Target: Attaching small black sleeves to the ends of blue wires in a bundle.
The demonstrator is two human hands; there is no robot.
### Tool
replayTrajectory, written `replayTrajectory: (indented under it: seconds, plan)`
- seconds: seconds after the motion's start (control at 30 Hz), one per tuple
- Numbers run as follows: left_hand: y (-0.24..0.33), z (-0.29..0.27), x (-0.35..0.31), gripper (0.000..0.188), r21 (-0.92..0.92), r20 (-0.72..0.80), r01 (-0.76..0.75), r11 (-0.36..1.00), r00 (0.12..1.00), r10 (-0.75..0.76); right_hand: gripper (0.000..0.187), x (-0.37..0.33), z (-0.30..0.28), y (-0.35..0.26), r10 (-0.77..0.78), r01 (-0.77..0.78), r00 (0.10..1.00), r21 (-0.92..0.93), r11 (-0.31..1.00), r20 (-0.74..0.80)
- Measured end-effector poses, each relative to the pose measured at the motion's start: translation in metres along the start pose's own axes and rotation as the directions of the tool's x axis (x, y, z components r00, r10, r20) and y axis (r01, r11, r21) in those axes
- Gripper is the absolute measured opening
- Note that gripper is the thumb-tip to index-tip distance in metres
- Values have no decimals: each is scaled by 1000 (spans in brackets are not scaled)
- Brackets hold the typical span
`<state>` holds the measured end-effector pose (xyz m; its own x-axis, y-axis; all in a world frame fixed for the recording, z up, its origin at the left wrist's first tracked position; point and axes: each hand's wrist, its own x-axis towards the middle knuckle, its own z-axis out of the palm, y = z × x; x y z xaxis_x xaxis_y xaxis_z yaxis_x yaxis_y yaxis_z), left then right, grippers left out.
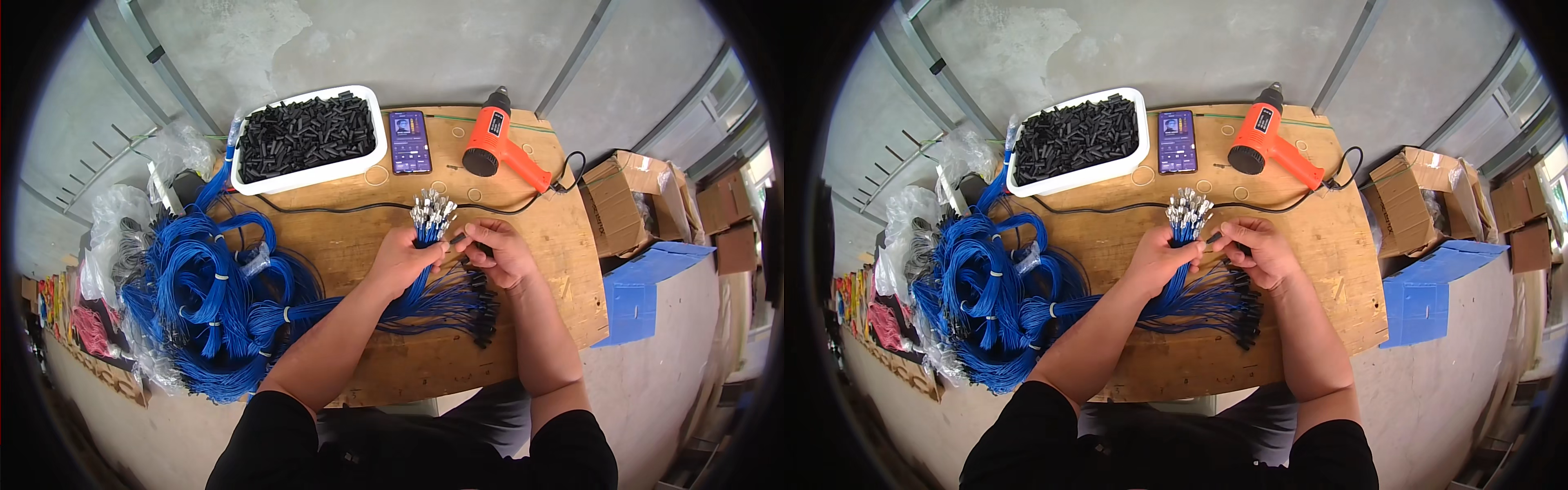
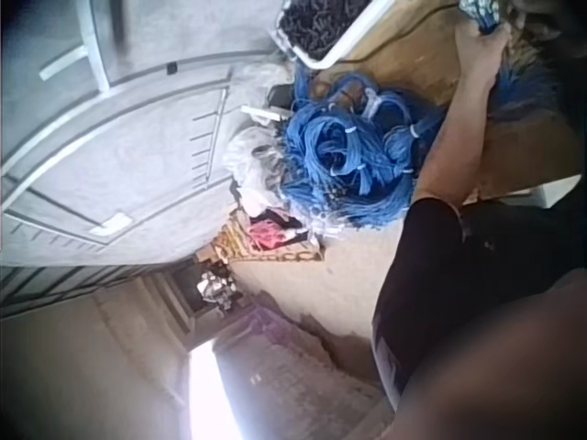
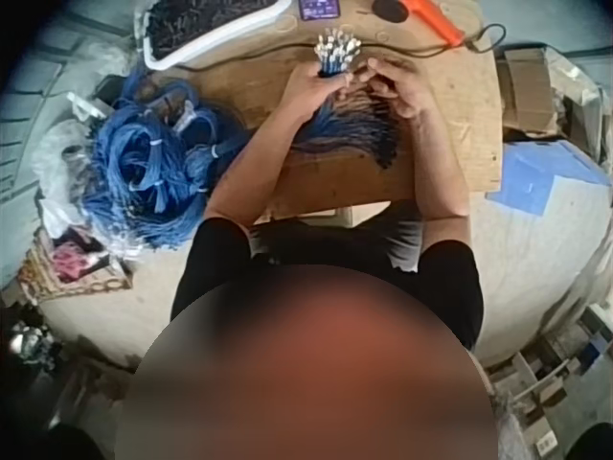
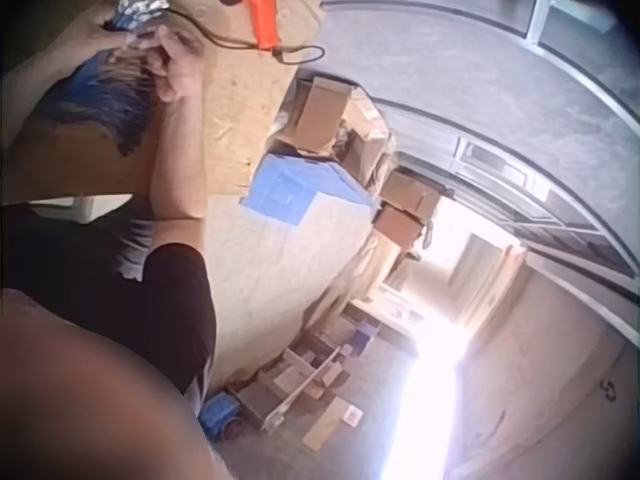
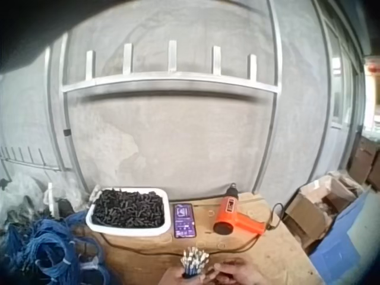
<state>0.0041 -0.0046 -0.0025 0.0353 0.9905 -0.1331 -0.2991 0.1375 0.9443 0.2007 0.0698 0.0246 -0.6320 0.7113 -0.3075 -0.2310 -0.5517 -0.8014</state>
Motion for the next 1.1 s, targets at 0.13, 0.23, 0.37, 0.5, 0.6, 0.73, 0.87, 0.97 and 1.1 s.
replayTrajectory:
  seconds: [0.13, 0.23, 0.37, 0.5, 0.6, 0.73, 0.87, 0.97, 1.1]
  plan:
    - [-2, -3, 1, 11, 25, 12, 13, 1000, 1000, -13, 18, 0, -2, 0, -4, 4, 1000, 11, 1000, 28]
    - [-1, -2, 0, 10, 25, 6, 14, 1000, 1000, -14, 17, 0, -1, 1, -4, 4, 1000, 8, 1000, 25]
    - [-1, -2, 1, 10, 16, 12, 14, 1000, 1000, -15, 17, 0, -3, 1, -1, 1, 1000, -1, 1000, 30]
    - [0, -2, 0, 11, 23, 9, 13, 1000, 1000, -13, 16, -1, 0, -1, 4, -4, 1000, -17, 1000, 23]
    - [-2, 0, 0, 11, 56, 0, -7, 998, 1000, 7, 12, 2, -5, 2, -132, 124, 987, -92, 988, -89]
    - [-6, -4, 2, 14, 94, 26, -42, 995, 999, 40, 8, 1, -5, 4, -288, 272, 944, -110, 956, -163]
    - [-3, -3, 1, 17, 69, 17, -6, 998, 1000, 5, 8, -1, 6, 8, -413, 364, 907, -342, 867, -82]
    - [-4, -3, 1, 18, 82, 17, 19, 996, 1000, -20, 7, 1, 8, 10, -393, 343, 916, -347, 873, -84]
    - [3, 3, -2, 17, 186, 13, -28, 982, 1000, 26, 6, 0, 9, 9, -332, 279, 939, -362, 889, -92]
